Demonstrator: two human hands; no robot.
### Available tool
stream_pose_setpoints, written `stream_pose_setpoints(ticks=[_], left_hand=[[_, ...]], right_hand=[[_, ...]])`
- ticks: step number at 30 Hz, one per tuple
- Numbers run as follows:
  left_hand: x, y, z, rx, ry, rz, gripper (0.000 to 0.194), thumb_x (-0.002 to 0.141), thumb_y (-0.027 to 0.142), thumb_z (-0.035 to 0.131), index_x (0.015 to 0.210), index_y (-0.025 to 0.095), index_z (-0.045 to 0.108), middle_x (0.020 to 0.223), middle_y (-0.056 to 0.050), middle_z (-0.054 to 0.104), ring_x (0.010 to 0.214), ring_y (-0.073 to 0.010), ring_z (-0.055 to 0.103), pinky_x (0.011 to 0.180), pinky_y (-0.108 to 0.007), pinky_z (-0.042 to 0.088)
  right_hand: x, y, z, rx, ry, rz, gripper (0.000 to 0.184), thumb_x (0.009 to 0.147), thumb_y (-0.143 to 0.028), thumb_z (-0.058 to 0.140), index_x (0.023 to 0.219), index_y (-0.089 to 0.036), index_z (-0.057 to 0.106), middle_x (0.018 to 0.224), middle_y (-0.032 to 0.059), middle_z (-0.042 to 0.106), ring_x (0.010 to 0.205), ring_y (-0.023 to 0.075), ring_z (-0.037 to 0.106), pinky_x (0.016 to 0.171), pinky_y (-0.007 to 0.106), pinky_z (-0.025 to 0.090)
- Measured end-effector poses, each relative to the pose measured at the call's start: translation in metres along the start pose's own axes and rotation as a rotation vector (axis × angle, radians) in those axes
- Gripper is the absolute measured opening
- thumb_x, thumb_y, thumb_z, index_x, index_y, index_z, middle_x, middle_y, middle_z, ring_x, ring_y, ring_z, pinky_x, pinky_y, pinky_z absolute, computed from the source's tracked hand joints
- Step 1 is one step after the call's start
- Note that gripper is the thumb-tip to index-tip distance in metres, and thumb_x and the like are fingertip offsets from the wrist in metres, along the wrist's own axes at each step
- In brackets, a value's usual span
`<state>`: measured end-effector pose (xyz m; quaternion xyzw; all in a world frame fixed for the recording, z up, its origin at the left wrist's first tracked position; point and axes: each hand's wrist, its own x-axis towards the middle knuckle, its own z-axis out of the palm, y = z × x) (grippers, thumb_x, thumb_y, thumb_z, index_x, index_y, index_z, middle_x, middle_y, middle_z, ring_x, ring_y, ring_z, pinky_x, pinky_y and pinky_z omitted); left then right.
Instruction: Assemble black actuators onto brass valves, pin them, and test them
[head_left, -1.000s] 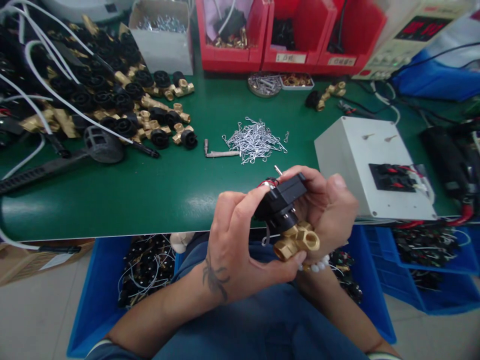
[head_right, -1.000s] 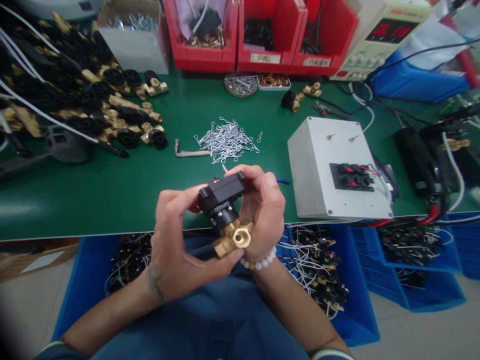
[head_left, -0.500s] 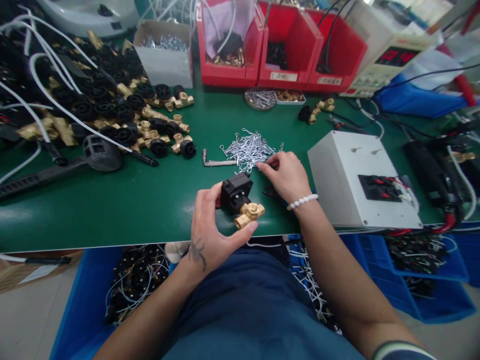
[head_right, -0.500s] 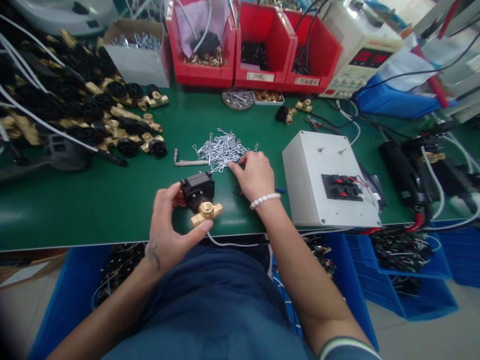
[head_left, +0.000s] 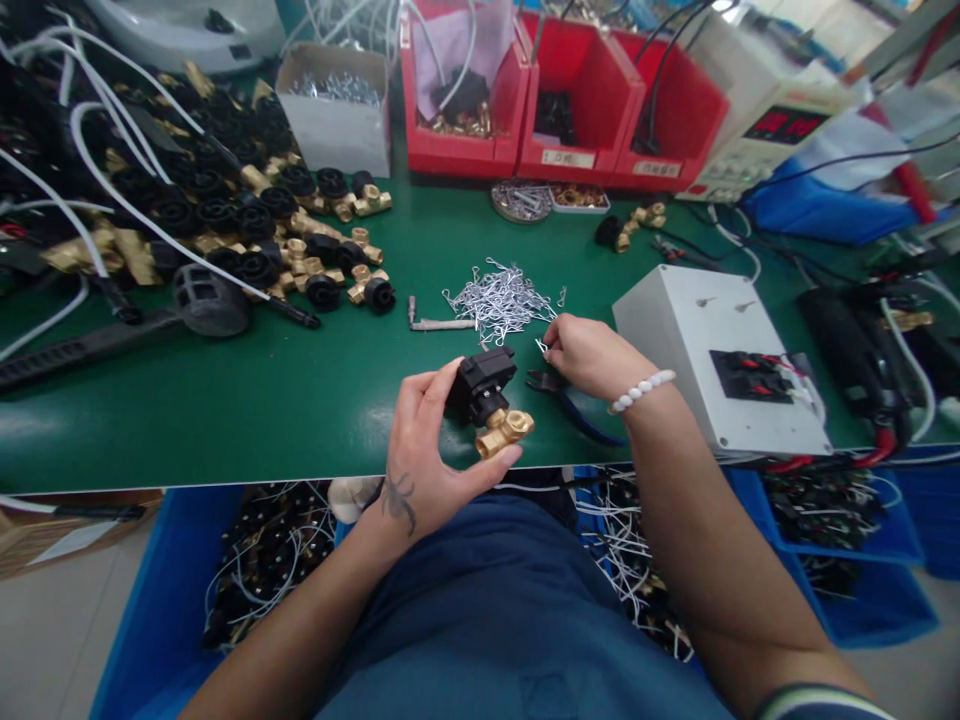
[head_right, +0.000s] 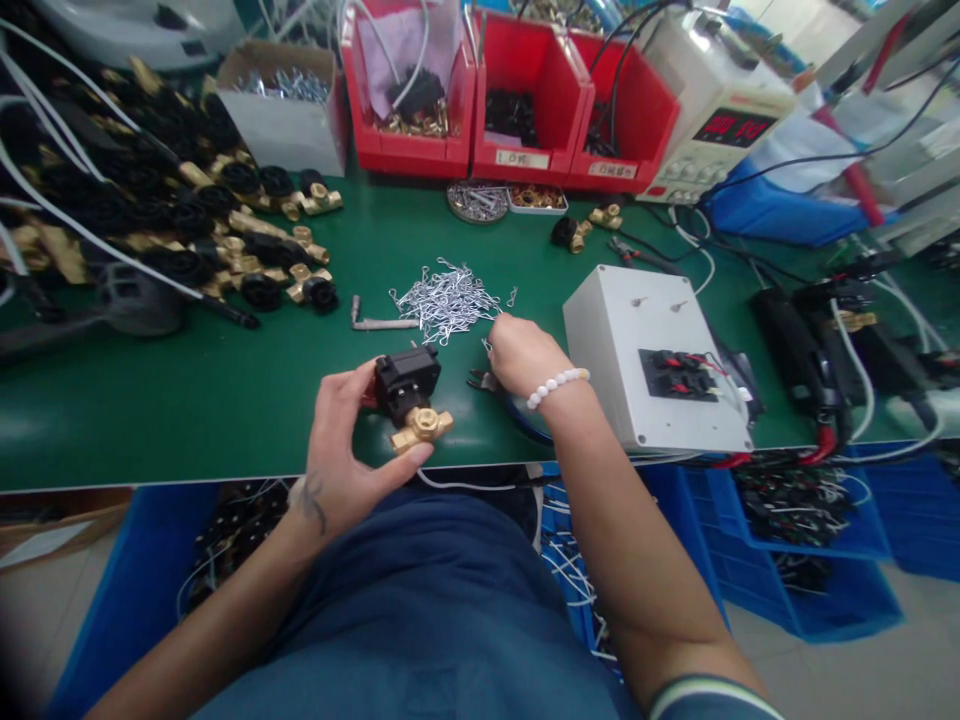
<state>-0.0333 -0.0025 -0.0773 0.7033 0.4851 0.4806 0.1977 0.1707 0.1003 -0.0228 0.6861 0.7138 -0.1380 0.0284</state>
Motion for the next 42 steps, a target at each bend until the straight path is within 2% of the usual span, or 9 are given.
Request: stream_pose_setpoints(ticks=[3, 6, 10, 14, 18, 26, 37, 40, 42], left_hand=[[-0.001, -0.001, -0.001, -0.018, -0.004, 0.021, 0.078, 0.08, 0.047, 0.076, 0.147, 0.023, 0.044, 0.121, -0.009, 0.054, 0.108, -0.0236, 0.058, 0.091, -0.042, 0.058], [-0.002, -0.001, -0.001, -0.023, -0.009, 0.029, 0.08, 0.08, 0.047, 0.076, 0.149, 0.024, 0.043, 0.122, -0.009, 0.052, 0.108, -0.0235, 0.058, 0.09, -0.04, 0.058], [-0.002, 0.001, -0.001, -0.004, 0.019, 0.046, 0.078, 0.081, 0.049, 0.073, 0.149, 0.023, 0.044, 0.119, -0.009, 0.051, 0.105, -0.0229, 0.056, 0.086, -0.039, 0.058], [0.002, 0.003, 0.003, -0.01, 0.034, 0.026, 0.075, 0.08, 0.047, 0.073, 0.146, 0.021, 0.049, 0.112, -0.007, 0.05, 0.099, -0.0215, 0.055, 0.085, -0.039, 0.057], [0.006, 0.005, 0.008, -0.018, 0.036, 0.03, 0.073, 0.077, 0.044, 0.074, 0.142, 0.018, 0.052, 0.109, -0.007, 0.05, 0.097, -0.0208, 0.054, 0.084, -0.038, 0.056], [0.007, 0.003, 0.007, -0.005, 0.002, 0.041, 0.075, 0.076, 0.048, 0.074, 0.142, 0.02, 0.051, 0.111, -0.007, 0.05, 0.1, -0.0216, 0.054, 0.085, -0.038, 0.055], [0.006, 0.003, 0.008, -0.014, -0.009, 0.049, 0.077, 0.075, 0.048, 0.076, 0.143, 0.023, 0.05, 0.113, -0.006, 0.049, 0.102, -0.0225, 0.053, 0.087, -0.039, 0.055], [0.006, 0.004, 0.007, -0.026, -0.012, 0.033, 0.076, 0.075, 0.047, 0.076, 0.143, 0.023, 0.05, 0.113, -0.006, 0.049, 0.102, -0.022, 0.054, 0.087, -0.039, 0.056], [0.006, 0.004, 0.006, -0.049, -0.016, 0.016, 0.076, 0.076, 0.046, 0.075, 0.143, 0.022, 0.051, 0.114, -0.007, 0.049, 0.102, -0.0218, 0.054, 0.087, -0.038, 0.056]], right_hand=[[0.001, 0.0, -0.004, 0.023, -0.041, -0.047, 0.012, 0.075, -0.003, 0.063, 0.075, -0.015, 0.067, 0.071, 0.0071, 0.066, 0.072, 0.0208, 0.063, 0.068, 0.032, 0.048], [-0.008, -0.005, -0.004, 0.065, 0.028, -0.074, 0.011, 0.081, -0.007, 0.061, 0.085, -0.015, 0.069, 0.087, 0.0089, 0.07, 0.085, 0.0211, 0.065, 0.079, 0.033, 0.051], [-0.039, -0.014, -0.01, 0.518, 0.24, -0.185, 0.014, 0.094, -0.027, 0.06, 0.099, -0.018, 0.069, 0.085, 0.0035, 0.07, 0.077, 0.0156, 0.065, 0.074, 0.031, 0.054], [-0.07, -0.022, -0.022, 0.79, 0.207, -0.362, 0.015, 0.095, -0.032, 0.063, 0.1, -0.024, 0.075, 0.08, -0.0004, 0.071, 0.073, 0.0126, 0.066, 0.07, 0.027, 0.055], [-0.083, -0.027, -0.026, 0.764, 0.182, -0.361, 0.013, 0.096, -0.029, 0.063, 0.103, -0.023, 0.073, 0.086, 0.0002, 0.073, 0.078, 0.0136, 0.069, 0.075, 0.028, 0.057], [-0.083, -0.033, -0.028, 0.418, 0.265, -0.482, 0.014, 0.095, -0.027, 0.059, 0.089, -0.025, 0.072, 0.089, 0.0015, 0.074, 0.08, 0.0177, 0.067, 0.079, 0.033, 0.055], [-0.081, -0.036, -0.027, 0.334, 0.198, -0.566, 0.021, 0.097, -0.026, 0.052, 0.089, -0.026, 0.071, 0.089, 0.0006, 0.073, 0.081, 0.017, 0.067, 0.079, 0.031, 0.055], [-0.081, -0.029, -0.026, 0.404, 0.239, -0.524, 0.016, 0.097, -0.031, 0.059, 0.101, -0.027, 0.073, 0.097, 0.0015, 0.074, 0.085, 0.0172, 0.068, 0.082, 0.031, 0.055], [-0.081, -0.015, -0.022, 0.431, 0.342, -0.412, 0.028, 0.096, -0.037, 0.062, 0.122, -0.028, 0.07, 0.108, 0.004, 0.073, 0.091, 0.019, 0.068, 0.086, 0.033, 0.056]])
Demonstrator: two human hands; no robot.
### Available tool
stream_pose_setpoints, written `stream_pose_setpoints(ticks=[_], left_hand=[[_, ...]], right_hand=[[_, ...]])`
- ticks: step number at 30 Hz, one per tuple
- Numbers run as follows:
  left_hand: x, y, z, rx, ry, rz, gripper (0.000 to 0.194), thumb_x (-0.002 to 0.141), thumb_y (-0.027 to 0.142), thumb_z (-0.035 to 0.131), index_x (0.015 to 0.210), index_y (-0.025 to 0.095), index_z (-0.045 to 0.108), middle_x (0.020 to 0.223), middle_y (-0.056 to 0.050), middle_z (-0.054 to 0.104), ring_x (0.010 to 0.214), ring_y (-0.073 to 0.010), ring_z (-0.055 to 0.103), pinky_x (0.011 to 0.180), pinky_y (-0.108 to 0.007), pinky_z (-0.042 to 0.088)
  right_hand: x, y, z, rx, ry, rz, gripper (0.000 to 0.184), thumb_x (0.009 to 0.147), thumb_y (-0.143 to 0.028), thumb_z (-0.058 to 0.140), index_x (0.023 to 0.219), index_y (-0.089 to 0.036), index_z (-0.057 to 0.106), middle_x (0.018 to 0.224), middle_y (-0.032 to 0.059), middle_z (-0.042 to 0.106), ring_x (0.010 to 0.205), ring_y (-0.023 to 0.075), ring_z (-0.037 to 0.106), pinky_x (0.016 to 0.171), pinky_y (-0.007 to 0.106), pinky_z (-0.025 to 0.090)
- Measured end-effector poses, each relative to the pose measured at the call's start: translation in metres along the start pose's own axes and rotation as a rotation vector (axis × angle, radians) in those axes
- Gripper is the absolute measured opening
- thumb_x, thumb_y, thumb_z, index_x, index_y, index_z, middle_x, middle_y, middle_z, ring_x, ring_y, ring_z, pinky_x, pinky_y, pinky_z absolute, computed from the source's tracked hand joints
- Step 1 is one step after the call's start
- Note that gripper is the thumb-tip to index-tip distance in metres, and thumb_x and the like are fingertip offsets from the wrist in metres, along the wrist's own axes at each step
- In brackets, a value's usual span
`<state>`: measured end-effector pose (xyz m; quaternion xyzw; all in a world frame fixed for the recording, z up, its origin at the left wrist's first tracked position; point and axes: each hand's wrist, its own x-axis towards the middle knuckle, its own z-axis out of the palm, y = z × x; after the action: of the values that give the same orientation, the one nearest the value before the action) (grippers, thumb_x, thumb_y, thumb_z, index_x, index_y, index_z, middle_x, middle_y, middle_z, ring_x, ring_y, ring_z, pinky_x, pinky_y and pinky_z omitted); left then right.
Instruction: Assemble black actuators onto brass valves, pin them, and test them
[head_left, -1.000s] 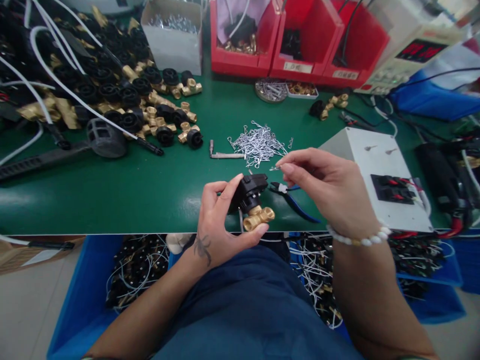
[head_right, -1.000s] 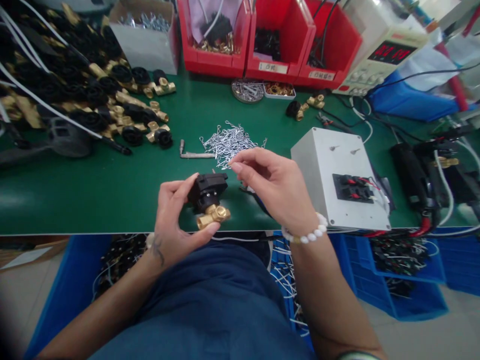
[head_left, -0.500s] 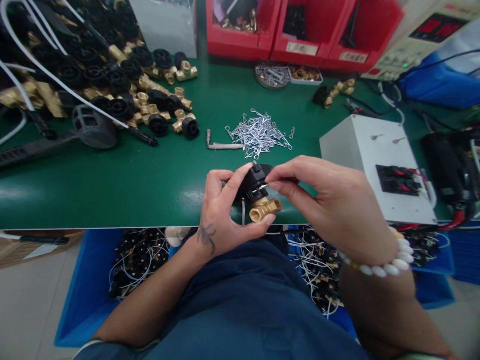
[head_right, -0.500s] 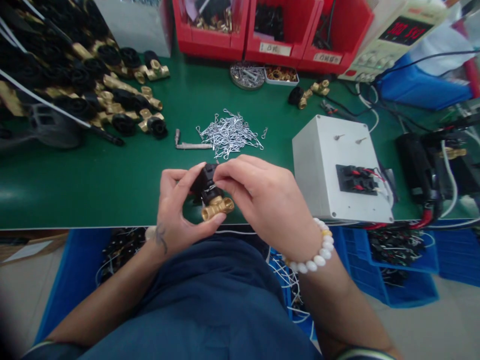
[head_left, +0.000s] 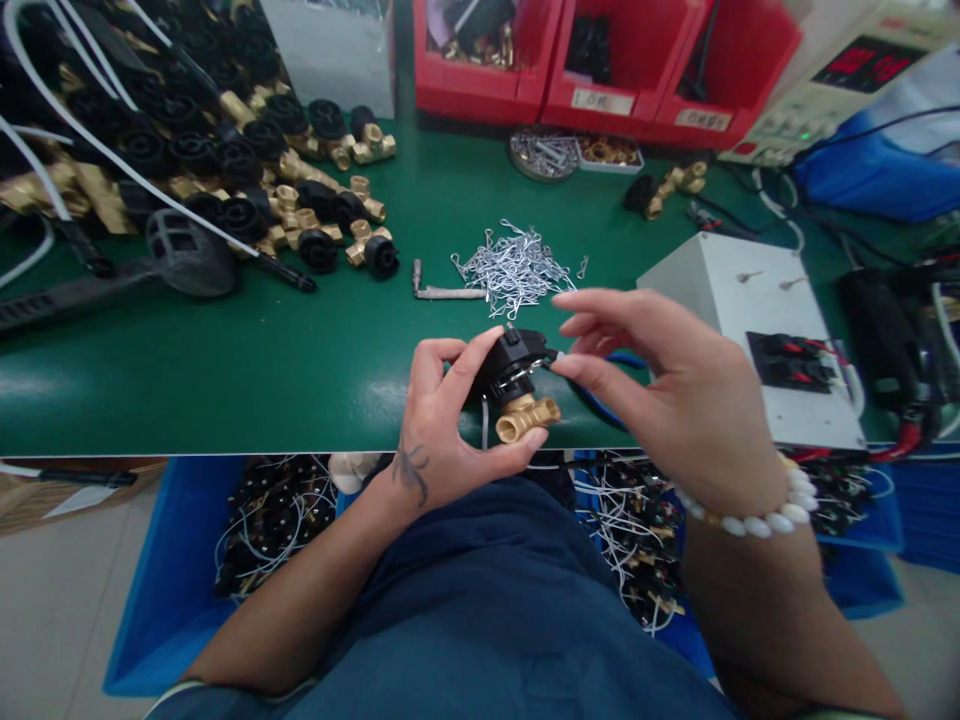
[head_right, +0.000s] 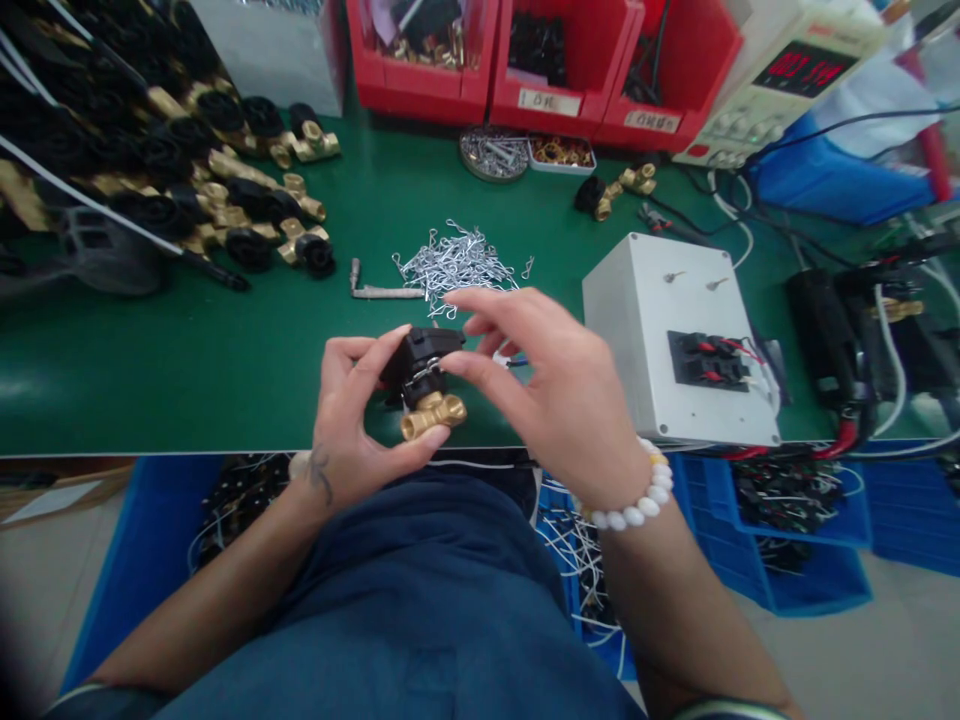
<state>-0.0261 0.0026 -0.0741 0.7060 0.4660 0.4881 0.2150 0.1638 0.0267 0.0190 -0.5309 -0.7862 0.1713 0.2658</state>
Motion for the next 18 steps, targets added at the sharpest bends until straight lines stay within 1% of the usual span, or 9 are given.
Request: stream_pose_setpoints(ticks=[2, 3, 5, 7, 8, 11, 13, 16, 18], left_hand=[[0.0, 0.0, -0.001, -0.024, -0.013, -0.024, 0.076, 0.076, 0.046, 0.075, 0.144, 0.022, 0.05, 0.116, -0.007, 0.049, 0.104, -0.022, 0.055, 0.086, -0.037, 0.057], [0.0, -0.001, -0.002, -0.032, -0.021, -0.034, 0.076, 0.076, 0.046, 0.075, 0.144, 0.023, 0.05, 0.117, -0.007, 0.049, 0.105, -0.0222, 0.055, 0.086, -0.037, 0.057], [0.0, -0.001, -0.002, -0.037, -0.034, -0.047, 0.077, 0.076, 0.046, 0.076, 0.145, 0.024, 0.049, 0.118, -0.007, 0.049, 0.106, -0.0226, 0.055, 0.086, -0.037, 0.057], [0.0, -0.001, -0.003, -0.037, -0.034, -0.051, 0.077, 0.076, 0.046, 0.076, 0.145, 0.024, 0.049, 0.118, -0.007, 0.049, 0.106, -0.0227, 0.055, 0.086, -0.037, 0.057], [0.0, -0.002, -0.003, -0.036, -0.031, -0.049, 0.077, 0.076, 0.046, 0.076, 0.144, 0.024, 0.05, 0.118, -0.007, 0.05, 0.106, -0.0226, 0.056, 0.086, -0.037, 0.057], [0.0, -0.001, -0.002, -0.036, -0.017, -0.035, 0.075, 0.077, 0.046, 0.076, 0.144, 0.022, 0.05, 0.118, -0.008, 0.05, 0.106, -0.0224, 0.056, 0.087, -0.037, 0.058], [0.0, -0.001, -0.002, -0.039, -0.021, -0.026, 0.075, 0.078, 0.046, 0.075, 0.144, 0.02, 0.05, 0.118, -0.008, 0.05, 0.107, -0.0222, 0.056, 0.088, -0.037, 0.058], [0.0, -0.002, -0.002, -0.043, -0.024, -0.02, 0.074, 0.079, 0.045, 0.074, 0.144, 0.02, 0.05, 0.118, -0.008, 0.05, 0.107, -0.022, 0.056, 0.088, -0.037, 0.057], [0.0, -0.002, -0.001, -0.042, -0.016, -0.017, 0.073, 0.079, 0.045, 0.074, 0.144, 0.023, 0.049, 0.117, -0.008, 0.05, 0.106, -0.022, 0.056, 0.087, -0.037, 0.057]], right_hand=[[-0.01, 0.019, -0.001, -0.107, 0.091, 0.092, 0.046, 0.096, -0.043, 0.062, 0.139, -0.027, 0.061, 0.122, 0.0093, 0.069, 0.106, 0.0243, 0.067, 0.096, 0.039, 0.055], [-0.017, 0.03, 0.0, -0.203, 0.078, 0.125, 0.052, 0.096, -0.046, 0.061, 0.143, -0.024, 0.058, 0.13, 0.0134, 0.065, 0.117, 0.0288, 0.063, 0.102, 0.044, 0.053], [-0.032, 0.047, 0.005, -0.415, -0.048, 0.17, 0.061, 0.097, -0.048, 0.057, 0.147, -0.013, 0.054, 0.143, 0.0235, 0.055, 0.131, 0.0393, 0.053, 0.109, 0.056, 0.047], [-0.047, 0.057, 0.013, -0.565, -0.194, 0.17, 0.062, 0.099, -0.047, 0.051, 0.148, -0.008, 0.054, 0.143, 0.0297, 0.051, 0.133, 0.0442, 0.05, 0.107, 0.06, 0.046], [-0.053, 0.059, 0.018, -0.619, -0.228, 0.156, 0.061, 0.1, -0.046, 0.049, 0.147, -0.008, 0.055, 0.14, 0.0307, 0.052, 0.13, 0.0445, 0.051, 0.104, 0.061, 0.047], [-0.062, 0.056, 0.025, -0.685, -0.183, 0.117, 0.058, 0.101, -0.048, 0.045, 0.142, -0.011, 0.062, 0.126, 0.0293, 0.06, 0.116, 0.042, 0.058, 0.096, 0.06, 0.049], [-0.059, 0.052, 0.023, -0.541, -0.125, 0.171, 0.057, 0.098, -0.051, 0.047, 0.129, -0.01, 0.071, 0.111, 0.0258, 0.066, 0.102, 0.0379, 0.062, 0.089, 0.056, 0.051], [-0.047, 0.046, 0.008, -0.056, -0.086, 0.37, 0.058, 0.098, -0.059, 0.041, 0.104, -0.013, 0.075, 0.083, 0.0146, 0.067, 0.078, 0.0264, 0.064, 0.073, 0.043, 0.053], [-0.038, 0.042, -0.006, 0.291, -0.081, 0.453, 0.061, 0.098, -0.064, 0.033, 0.097, -0.017, 0.071, 0.074, 0.008, 0.062, 0.067, 0.0206, 0.06, 0.062, 0.037, 0.051]])
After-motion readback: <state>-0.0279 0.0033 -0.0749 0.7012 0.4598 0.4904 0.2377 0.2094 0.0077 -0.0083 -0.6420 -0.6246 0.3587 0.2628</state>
